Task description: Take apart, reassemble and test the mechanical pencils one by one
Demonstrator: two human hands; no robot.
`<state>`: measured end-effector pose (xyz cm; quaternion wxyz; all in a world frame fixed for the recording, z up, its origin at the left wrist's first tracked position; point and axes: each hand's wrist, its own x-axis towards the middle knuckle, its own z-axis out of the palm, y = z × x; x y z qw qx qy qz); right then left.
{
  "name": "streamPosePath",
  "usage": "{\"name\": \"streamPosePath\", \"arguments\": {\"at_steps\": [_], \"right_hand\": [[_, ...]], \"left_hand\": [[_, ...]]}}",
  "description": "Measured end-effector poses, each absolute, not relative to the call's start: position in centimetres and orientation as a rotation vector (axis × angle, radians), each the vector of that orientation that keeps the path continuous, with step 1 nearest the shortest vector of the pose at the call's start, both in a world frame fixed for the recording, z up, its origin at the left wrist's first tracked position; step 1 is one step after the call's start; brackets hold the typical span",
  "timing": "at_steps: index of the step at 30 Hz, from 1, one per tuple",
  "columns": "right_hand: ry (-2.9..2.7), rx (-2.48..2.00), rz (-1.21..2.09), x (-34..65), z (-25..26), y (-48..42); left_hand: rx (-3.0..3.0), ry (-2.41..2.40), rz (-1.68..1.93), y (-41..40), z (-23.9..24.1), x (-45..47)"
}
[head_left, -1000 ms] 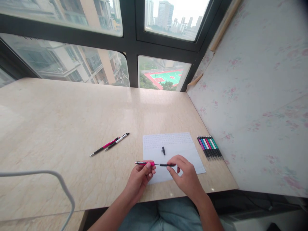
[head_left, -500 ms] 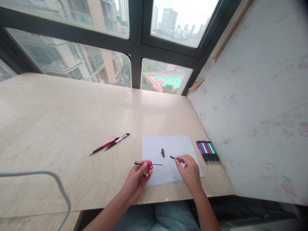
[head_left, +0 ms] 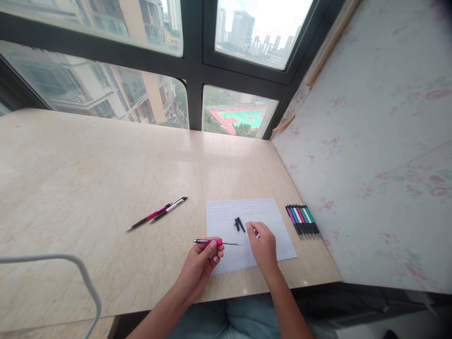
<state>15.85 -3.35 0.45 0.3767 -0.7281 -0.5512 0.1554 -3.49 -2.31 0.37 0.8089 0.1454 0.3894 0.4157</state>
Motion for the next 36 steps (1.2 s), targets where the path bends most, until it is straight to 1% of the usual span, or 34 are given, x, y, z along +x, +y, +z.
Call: {"name": "streamPosePath", "arguments": {"at_steps": [3, 5, 6, 12, 23, 26, 32, 36], "right_hand": [[-1.467, -1.669, 0.77, 15.8, 2.5, -4.7], [-1.556, -1.587, 0.887, 15.5, 3.5, -5.4], [-1.597, -1.569, 0.893, 15.4, 3.9, -5.7], [-1.729, -1.573, 0.74, 15.2, 4.1, -6.1], [-1.819, -1.618, 0.631, 16.3, 4.0, -6.5], [-1.763, -1.67, 0.618, 17.6, 3.2, -6.5], [-1.626, -1.942, 0.333, 18.9, 0.2, -4.2], [-1.59, -2.018, 0.271, 17.8, -0.5, -2.1]], "left_hand": [[0.36, 0.84, 0.878, -2.4, 0.4, -3.4], [0.389, 0.84, 0.871, -2.5, 0.3, -3.3], [0.4, 0.84, 0.866, -2.6, 0.3, -3.3], [0.441, 0.841, 0.844, -2.9, 0.5, -3.1], [0.383, 0.845, 0.914, -2.5, 0.4, -3.2], [0.358, 0.881, 0.949, -2.3, 0.4, -3.2], [0.374, 0.901, 0.936, -2.4, 0.6, -3.2], [0.392, 0.905, 0.924, -2.4, 0.4, -3.2]]}}
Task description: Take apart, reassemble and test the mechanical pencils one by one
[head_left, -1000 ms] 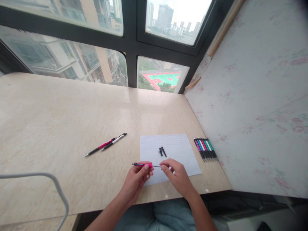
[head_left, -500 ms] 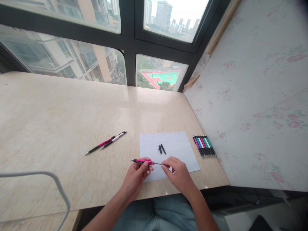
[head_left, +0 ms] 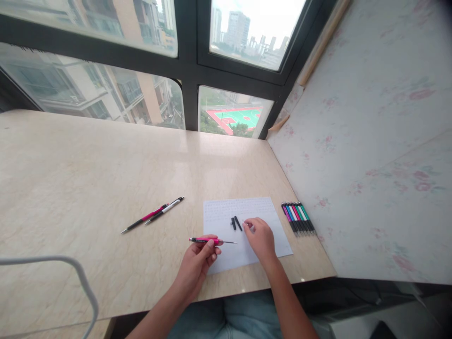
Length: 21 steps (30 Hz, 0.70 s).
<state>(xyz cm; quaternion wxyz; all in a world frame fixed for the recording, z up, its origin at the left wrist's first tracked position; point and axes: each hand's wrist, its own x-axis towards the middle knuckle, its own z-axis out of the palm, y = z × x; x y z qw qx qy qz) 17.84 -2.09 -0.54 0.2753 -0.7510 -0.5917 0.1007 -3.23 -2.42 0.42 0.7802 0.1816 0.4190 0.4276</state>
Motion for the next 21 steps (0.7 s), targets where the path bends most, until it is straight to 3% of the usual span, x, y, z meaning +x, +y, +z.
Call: {"name": "streamPosePath", "arguments": {"at_steps": [7, 12, 21], "right_hand": [[-1.545, -1.955, 0.366, 17.3, 0.4, -2.7], [-1.702, -1.653, 0.685, 15.6, 2.8, -5.0], [-1.892, -1.719, 0.669, 18.4, 4.0, -7.3]], "left_hand": [[0.414, 0.903, 0.909, -2.4, 0.5, -3.2], [0.476, 0.905, 0.885, -2.7, 0.8, -3.0], [0.565, 0.944, 0.878, -2.7, 0.5, -3.1]]}}
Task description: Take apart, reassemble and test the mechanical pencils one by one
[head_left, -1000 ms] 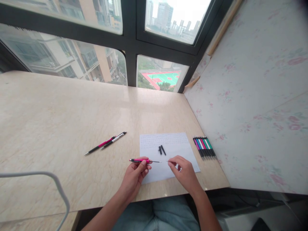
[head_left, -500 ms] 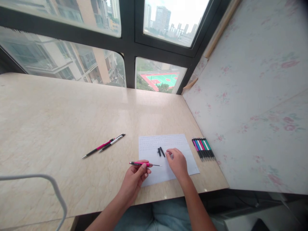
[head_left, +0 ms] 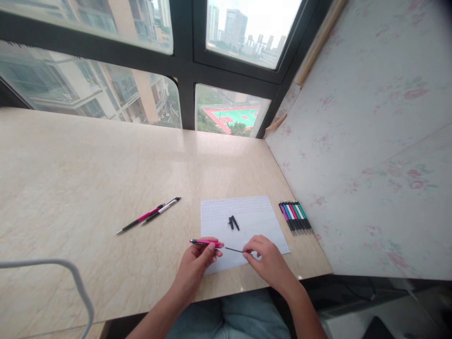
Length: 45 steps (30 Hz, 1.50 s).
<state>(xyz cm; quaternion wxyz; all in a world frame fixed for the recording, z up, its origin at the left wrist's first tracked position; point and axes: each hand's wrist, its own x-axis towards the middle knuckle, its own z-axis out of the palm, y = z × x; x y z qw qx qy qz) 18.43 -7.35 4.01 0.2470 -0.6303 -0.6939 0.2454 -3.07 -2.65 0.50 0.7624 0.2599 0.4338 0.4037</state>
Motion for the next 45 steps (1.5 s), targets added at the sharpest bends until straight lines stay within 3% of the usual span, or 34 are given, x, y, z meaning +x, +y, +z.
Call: {"name": "streamPosePath", "arguments": {"at_steps": [8, 15, 23, 30, 39, 45], "right_hand": [[-1.578, -1.995, 0.407, 20.7, 0.4, -6.2], [-1.447, -1.993, 0.384, 17.9, 0.7, -4.2], [-0.66, -1.34, 1.438, 11.1, 0.3, -5.8], [-0.325, -1.137, 1.611, 9.4, 0.0, -5.8], [-0.573, -1.322, 1.415, 11.7, 0.3, -5.8], [-1.177, -1.806, 0.612, 17.9, 0.0, -4.0]], "left_hand": [[0.522, 0.966, 0.892, -2.6, 1.3, -3.0], [0.529, 0.944, 0.891, -2.5, 1.1, -3.0], [0.864, 1.003, 0.906, -2.4, 1.0, -3.5], [1.124, 1.152, 0.929, -2.5, 1.4, -3.8], [1.03, 1.128, 0.959, -2.3, 1.8, -3.7], [0.979, 1.128, 0.947, -2.3, 1.8, -3.6]]}}
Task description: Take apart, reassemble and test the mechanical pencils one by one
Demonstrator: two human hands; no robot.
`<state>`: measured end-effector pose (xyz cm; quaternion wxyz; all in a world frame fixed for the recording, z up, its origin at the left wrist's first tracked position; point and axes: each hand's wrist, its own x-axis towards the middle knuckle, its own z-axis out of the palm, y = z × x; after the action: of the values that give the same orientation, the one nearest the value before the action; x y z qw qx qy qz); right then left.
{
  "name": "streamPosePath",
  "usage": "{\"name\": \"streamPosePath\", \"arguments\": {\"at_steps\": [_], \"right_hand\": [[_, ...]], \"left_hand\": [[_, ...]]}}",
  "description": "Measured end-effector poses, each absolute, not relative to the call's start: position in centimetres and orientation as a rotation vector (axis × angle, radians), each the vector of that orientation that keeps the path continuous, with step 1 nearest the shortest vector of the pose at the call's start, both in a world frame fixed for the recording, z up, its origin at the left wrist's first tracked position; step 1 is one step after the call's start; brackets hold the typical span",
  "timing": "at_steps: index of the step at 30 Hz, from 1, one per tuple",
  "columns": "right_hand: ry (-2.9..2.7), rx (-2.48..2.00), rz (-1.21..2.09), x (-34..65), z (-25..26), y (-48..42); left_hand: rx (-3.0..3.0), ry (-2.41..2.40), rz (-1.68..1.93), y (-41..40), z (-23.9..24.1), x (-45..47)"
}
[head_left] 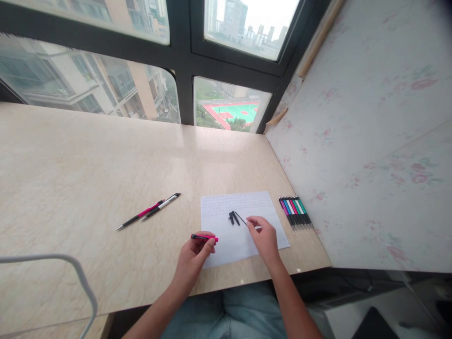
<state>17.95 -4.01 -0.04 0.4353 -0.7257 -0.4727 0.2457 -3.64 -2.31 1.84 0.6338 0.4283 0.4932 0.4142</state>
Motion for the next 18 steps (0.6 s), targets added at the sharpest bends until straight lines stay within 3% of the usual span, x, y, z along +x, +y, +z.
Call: {"name": "streamPosePath", "arguments": {"at_steps": [9, 18], "right_hand": [[-1.591, -1.925, 0.309, 18.8, -0.7, -1.7], [-1.53, -1.896, 0.366, 18.0, 0.2, -4.7]], "left_hand": [[1.002, 1.102, 0.919, -2.5, 1.6, -3.5], [1.014, 1.085, 0.881, -2.6, 1.1, -3.5]]}}
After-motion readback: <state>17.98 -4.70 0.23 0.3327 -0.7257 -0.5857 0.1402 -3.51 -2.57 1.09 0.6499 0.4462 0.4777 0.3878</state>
